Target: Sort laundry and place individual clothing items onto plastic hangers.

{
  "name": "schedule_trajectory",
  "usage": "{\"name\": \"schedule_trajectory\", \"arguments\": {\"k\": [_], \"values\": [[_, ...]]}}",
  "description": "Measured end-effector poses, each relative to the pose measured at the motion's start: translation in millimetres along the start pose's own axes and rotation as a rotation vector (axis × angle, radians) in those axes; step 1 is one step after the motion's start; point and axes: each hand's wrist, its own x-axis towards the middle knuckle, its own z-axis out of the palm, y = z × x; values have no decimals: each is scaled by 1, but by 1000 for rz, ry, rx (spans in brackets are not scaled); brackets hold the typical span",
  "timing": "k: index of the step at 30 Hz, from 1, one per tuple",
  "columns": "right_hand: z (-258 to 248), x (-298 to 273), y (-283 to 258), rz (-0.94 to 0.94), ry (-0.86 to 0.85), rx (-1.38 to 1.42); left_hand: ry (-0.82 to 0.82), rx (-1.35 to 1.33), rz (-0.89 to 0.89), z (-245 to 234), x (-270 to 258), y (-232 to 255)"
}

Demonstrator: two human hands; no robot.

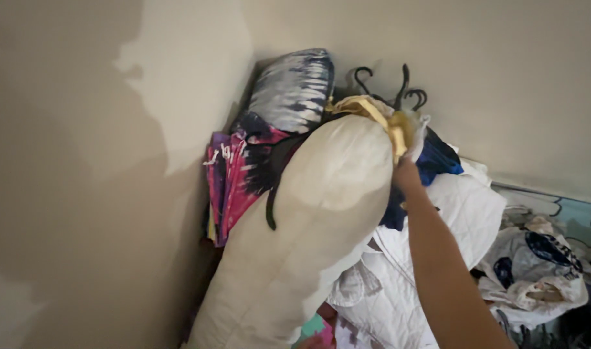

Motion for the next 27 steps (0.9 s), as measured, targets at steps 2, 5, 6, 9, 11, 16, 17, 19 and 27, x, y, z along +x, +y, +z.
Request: {"name": "schedule_trajectory", "arguments": {"k": [2,5,6,9,11,16,17,19,27], "values": [[23,6,29,20,-32,-106,34,5,11,-4,32,-26],[24,-10,23,-61,-44,-247,81,14,42,-45,123,-12],[14,-18,8,35,16,-179,95,16,56,-62,161,15],[-21,-50,-39,184,80,-44,105,88,6,-82,255,59],[-42,-68,-53,237,95,15,101,146,-55,-78,296,59],[-73,-88,-35,45,326,579,-112,278,-239,-55,331,40],[-86,-86,-36,52,336,580,-121,277,-229,-54,332,43],[-106,-88,-34,55,323,611,-187,301,-335,-52,333,45],[-115,-143,71,470,373,1310,-98,261,-401,-63,298,40]]}}
